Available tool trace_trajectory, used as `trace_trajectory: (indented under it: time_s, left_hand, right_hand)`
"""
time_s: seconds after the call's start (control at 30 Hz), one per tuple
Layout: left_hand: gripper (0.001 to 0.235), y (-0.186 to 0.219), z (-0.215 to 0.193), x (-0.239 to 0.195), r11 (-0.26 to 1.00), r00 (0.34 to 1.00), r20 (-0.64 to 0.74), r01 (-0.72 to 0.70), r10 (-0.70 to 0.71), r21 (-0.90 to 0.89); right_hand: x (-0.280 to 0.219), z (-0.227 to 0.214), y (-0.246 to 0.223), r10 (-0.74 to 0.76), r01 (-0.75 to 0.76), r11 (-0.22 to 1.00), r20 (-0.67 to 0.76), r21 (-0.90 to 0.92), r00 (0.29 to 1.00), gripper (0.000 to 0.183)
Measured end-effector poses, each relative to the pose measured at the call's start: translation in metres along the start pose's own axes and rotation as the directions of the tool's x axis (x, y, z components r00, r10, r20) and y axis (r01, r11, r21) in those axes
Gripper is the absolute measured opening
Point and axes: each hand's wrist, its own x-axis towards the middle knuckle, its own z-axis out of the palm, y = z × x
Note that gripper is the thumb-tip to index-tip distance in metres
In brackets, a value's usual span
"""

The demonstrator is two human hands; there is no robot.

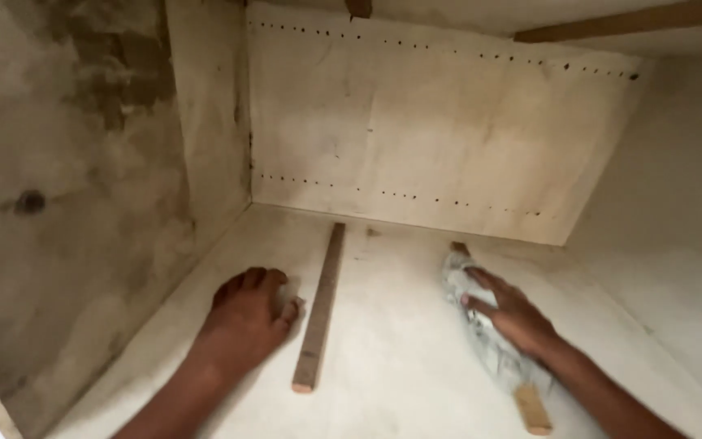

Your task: The person wipes the interior surfaces of a white wooden cabinet using a cloth. They clean the bottom shelf and the back panel, moving two wooden strips aside to reach the areas underneath them.

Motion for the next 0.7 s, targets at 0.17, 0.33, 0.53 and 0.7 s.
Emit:
trace_trajectory:
  time_s: [0.17,0.33,0.53,0.7]
  left_hand:
    - [0.051,0.003,-0.003,0.011,0.997,0.997,0.037,0.074,-0.072,-0.037]
    - [0.046,0.002,-0.014,0.014,0.988,0.987,0.083,0.14,-0.135,-0.06]
    - [0.053,0.0,-0.013,0.018,0.984,0.974,0.138,0.18,-0.179,0.003]
    - [0.05,-0.005,-0.003,0.014,0.994,0.993,0.048,0.105,-0.104,-0.017]
  right_hand:
    - [0.058,-0.01,-0.015,0.022,-0.02,0.999,-0.038,0.044,0.999,0.077]
    - [0.124,0.003,-0.016,0.042,-0.041,0.998,-0.02,0.04,0.999,0.076]
    - [0.143,0.011,-0.003,0.041,-0.037,0.999,-0.103,0.035,0.994,0.065]
    - [0.121,0.009,-0.004,0.025,-0.032,0.96,0.028,0.28,0.999,0.065]
